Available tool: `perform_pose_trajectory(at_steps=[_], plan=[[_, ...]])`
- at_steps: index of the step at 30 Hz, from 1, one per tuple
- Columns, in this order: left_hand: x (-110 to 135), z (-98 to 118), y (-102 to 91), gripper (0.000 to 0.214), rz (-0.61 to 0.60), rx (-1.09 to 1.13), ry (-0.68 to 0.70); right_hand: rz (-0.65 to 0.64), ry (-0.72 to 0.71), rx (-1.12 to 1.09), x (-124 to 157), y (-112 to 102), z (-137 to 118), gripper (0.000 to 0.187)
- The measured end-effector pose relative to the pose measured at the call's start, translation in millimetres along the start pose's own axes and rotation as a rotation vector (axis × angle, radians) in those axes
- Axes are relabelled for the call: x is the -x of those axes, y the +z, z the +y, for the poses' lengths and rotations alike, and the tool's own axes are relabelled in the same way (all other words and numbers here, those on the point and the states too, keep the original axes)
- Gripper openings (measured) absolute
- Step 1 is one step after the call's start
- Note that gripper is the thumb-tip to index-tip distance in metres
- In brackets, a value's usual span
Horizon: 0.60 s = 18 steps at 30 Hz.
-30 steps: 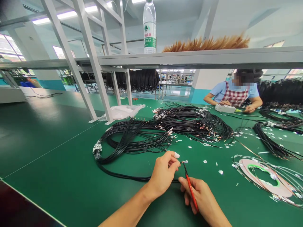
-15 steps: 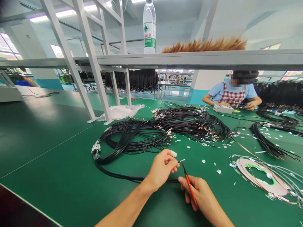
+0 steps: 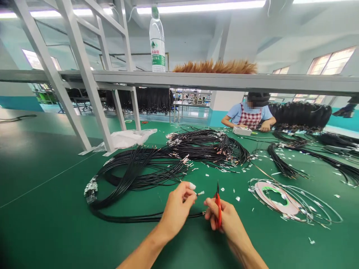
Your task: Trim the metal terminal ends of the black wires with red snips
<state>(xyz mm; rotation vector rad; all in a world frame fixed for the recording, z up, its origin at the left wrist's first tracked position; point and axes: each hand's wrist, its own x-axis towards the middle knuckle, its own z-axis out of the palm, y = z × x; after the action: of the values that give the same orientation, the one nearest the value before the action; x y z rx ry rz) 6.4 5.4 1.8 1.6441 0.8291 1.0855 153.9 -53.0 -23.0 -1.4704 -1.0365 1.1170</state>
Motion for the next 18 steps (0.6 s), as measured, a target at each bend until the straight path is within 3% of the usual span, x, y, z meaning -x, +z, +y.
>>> perform_pose_trajectory(at_steps=[3, 7, 18], plan=[[10, -10, 12.9, 0.022, -0.053, -0.279, 0.135, 0.006, 0.004, -0.083, 1, 3, -6, 0.051], [15, -16, 18.0, 0.025, -0.087, -0.503, 0.19, -0.014, 0.055, -0.162, 1, 8, -5, 0.049], [18, -14, 19.2, 0.021, -0.129, -0.789, 0.34, 0.042, 0.089, -0.311, -2, 8, 1, 0.041]])
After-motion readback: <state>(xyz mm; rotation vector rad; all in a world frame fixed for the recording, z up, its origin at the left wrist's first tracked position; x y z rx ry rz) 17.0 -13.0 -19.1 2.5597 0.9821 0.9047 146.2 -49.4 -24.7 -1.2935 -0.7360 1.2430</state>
